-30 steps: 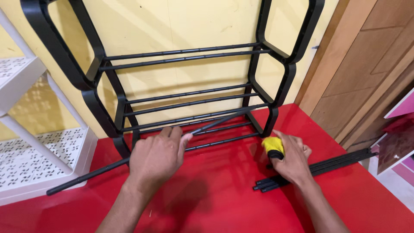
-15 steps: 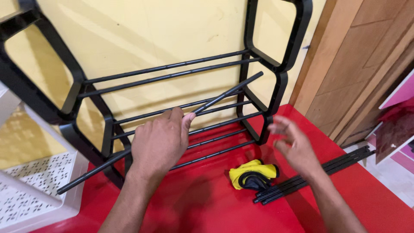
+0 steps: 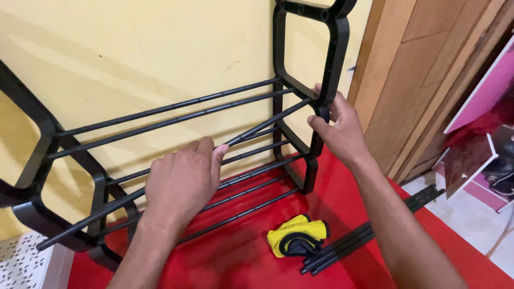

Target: The person wipes black metal rods with a yellow cloth and inserts them into a black metal shoe rack frame. The rods are placed horizontally between the side supports of the rack, one at a time, to form shelves.

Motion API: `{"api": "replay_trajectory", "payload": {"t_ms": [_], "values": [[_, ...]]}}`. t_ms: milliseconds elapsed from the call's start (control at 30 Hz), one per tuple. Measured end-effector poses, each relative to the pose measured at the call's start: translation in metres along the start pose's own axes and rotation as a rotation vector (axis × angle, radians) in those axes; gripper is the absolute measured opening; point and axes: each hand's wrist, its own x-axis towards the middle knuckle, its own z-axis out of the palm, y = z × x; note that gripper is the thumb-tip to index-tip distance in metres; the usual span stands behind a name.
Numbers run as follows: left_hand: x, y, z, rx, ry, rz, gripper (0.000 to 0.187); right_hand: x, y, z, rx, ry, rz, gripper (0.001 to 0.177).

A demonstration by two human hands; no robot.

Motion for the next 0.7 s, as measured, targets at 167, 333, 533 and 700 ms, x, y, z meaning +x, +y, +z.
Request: {"api": "replay_trajectory", "payload": {"t_ms": [167,333,533,700], "values": [[0.005,0.000,0.002,-0.016,0.011,0.032,0.040,0.000,0.001,0.006,-0.057,0.049,-0.040,0.056],[0.008,0.000,-0.003,0.019,-0.010,0.045,0.040,-0.002,-0.002,0.007,-0.059,0.053,-0.056,0.055],[0.011,0.006,-0.009,0.000,-0.172,-0.036,0.045,-0.003,-0.008,0.008,-0.091,0.058,0.029,0.057],[0.014,0.008,-0.009,-0.026,-0.120,-0.015,0.044,-0.004,-0.014,0.008,-0.136,0.066,-0.025,0.055]]}}
